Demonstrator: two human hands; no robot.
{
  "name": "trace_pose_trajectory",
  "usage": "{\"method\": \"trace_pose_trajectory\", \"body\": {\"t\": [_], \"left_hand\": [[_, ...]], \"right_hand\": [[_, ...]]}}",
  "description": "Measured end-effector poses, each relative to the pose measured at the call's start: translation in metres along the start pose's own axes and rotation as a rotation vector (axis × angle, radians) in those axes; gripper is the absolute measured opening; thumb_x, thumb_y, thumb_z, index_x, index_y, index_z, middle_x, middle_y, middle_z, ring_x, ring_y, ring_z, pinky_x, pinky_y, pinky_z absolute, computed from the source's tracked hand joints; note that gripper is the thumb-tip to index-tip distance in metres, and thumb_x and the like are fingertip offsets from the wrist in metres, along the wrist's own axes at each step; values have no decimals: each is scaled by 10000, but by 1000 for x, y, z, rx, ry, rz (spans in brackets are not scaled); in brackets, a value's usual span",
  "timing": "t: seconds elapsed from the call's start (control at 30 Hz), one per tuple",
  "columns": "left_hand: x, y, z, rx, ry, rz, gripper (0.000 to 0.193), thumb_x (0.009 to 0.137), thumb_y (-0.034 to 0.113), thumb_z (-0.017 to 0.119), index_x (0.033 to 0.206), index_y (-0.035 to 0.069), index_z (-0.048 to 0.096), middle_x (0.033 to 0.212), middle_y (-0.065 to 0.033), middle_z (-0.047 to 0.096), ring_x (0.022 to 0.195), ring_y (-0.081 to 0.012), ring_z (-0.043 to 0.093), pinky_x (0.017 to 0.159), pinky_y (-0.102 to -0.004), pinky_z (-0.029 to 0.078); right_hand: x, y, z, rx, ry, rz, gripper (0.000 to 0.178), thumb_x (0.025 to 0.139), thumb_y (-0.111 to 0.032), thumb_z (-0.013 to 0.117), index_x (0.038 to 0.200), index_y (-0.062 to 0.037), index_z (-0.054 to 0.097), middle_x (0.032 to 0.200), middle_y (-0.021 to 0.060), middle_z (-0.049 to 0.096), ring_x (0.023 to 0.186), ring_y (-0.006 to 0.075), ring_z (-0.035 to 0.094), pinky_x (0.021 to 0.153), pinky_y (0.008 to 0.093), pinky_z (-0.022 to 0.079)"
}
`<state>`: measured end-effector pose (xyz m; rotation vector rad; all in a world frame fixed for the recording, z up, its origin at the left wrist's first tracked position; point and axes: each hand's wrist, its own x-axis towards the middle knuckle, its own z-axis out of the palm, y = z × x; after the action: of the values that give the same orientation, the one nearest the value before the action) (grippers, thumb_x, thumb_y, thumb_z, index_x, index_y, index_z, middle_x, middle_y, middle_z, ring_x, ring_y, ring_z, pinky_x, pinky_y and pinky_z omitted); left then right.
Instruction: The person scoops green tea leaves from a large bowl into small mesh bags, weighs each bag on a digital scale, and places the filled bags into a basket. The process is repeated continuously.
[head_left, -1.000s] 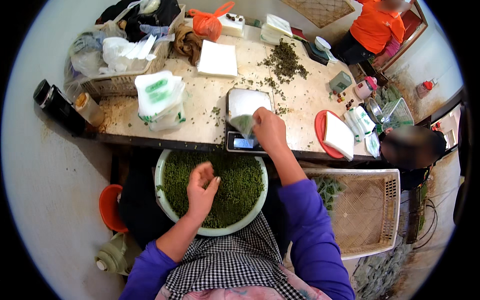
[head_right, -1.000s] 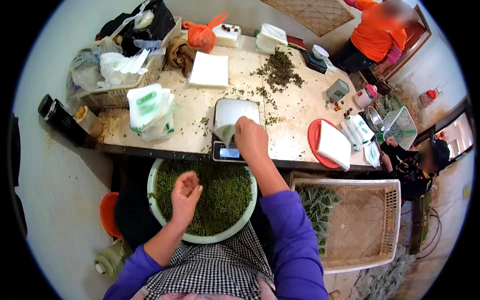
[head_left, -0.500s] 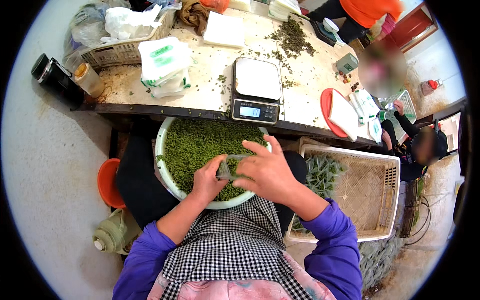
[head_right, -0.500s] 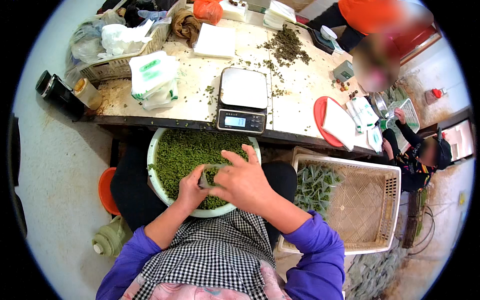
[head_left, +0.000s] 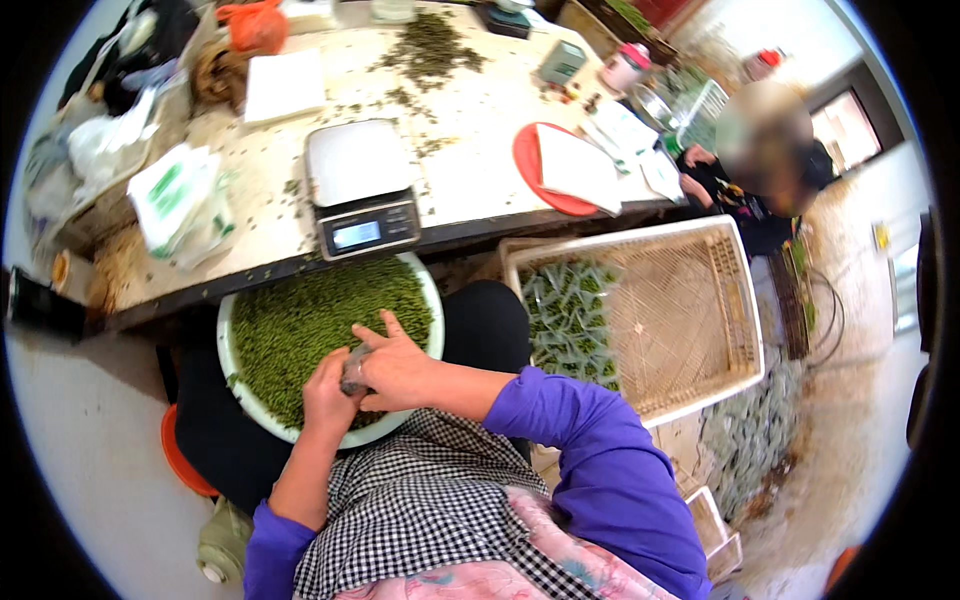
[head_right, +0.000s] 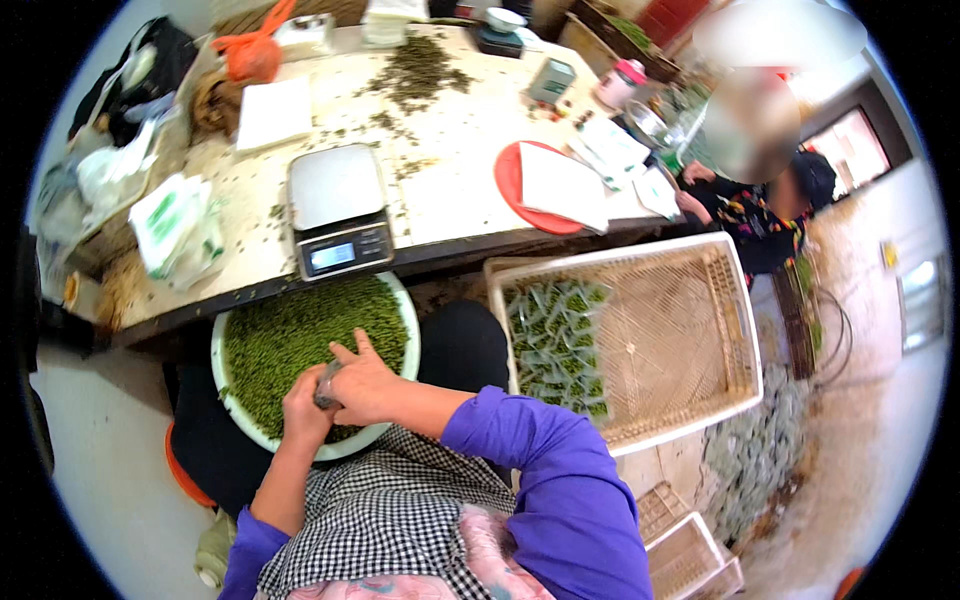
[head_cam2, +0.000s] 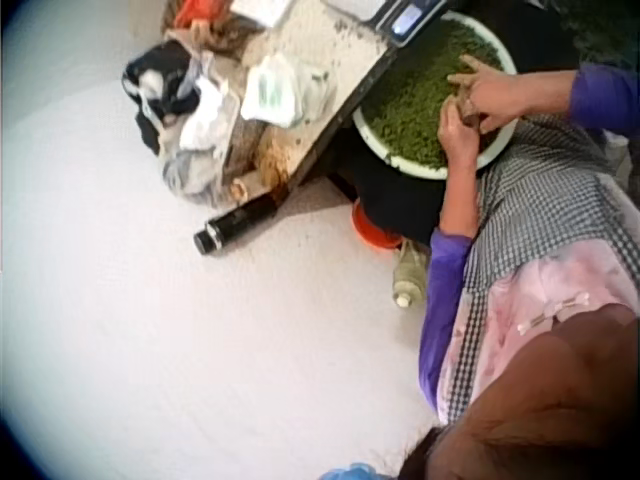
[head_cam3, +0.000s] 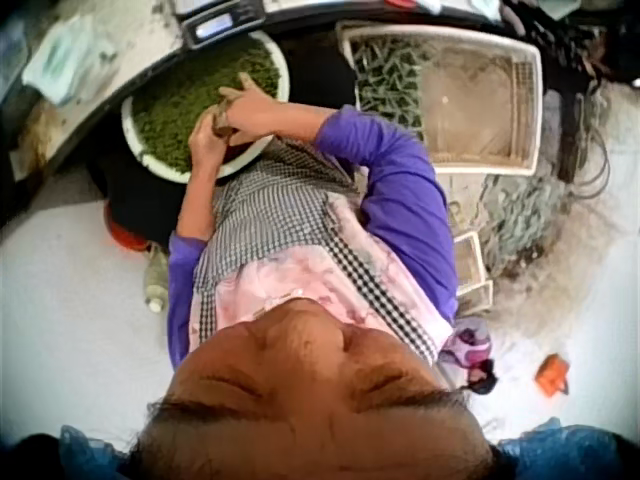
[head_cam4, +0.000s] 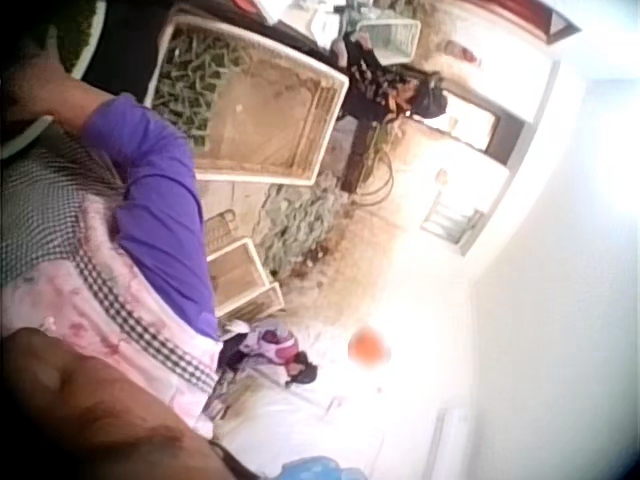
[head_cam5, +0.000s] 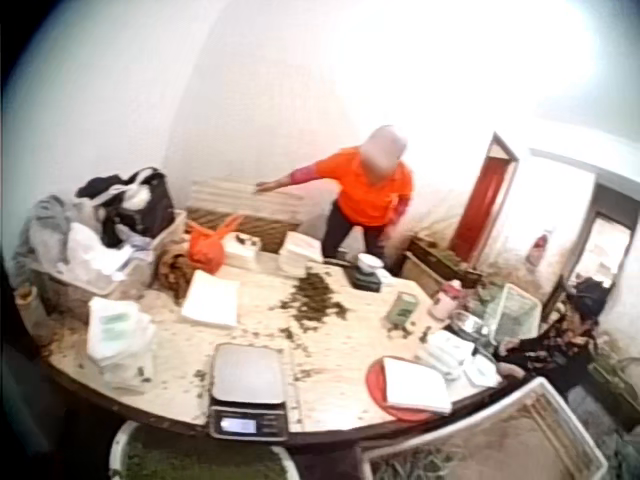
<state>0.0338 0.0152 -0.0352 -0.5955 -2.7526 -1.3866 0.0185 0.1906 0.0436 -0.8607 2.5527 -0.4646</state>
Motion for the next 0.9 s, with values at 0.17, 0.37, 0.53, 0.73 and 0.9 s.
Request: {"method": "trace_pose_trajectory", "body": {"t": [0.17,0.37,0.53,0.73,0.9], "left_hand": [[15,32,-7,-22,-169,-147,544,667,84,845,1148,47,594,1061,-161,700,936,-332,704,786,-398,561],[26,79,16,-204,-314,-82,633,686,36,821,1252,69,540,1181,-127,672,1060,-260,675,859,-366,549],[36,61,27,-308,-207,-82,630,786,-98,706,1355,52,480,1289,-129,609,1172,-234,618,922,-342,542],[34,42,42,-278,-196,-154,553,814,-107,674,1325,30,510,1247,-147,639,1146,-241,641,947,-353,539],[36,39,55,-190,-178,-116,385,837,-66,663,1206,26,605,1162,-111,670,1090,-196,649,930,-328,529]], "right_hand": [[-46,4,-22,70,308,-7,242,800,-322,725,968,-147,720,1055,59,704,1259,321,521,1120,683,201],[-102,37,-5,176,495,100,82,797,-214,739,864,-181,706,983,-3,686,1072,193,604,1045,526,357],[-208,121,-46,-160,1031,362,33,778,-167,702,753,-157,683,788,39,678,832,261,645,815,442,458],[-327,258,-53,-642,701,1341,152,894,-92,588,825,-121,719,829,118,721,780,272,683,876,546,479],[-319,363,-9,-361,526,1373,163,874,-177,594,955,-152,732,912,159,726,870,357,699,840,520,531]]}}
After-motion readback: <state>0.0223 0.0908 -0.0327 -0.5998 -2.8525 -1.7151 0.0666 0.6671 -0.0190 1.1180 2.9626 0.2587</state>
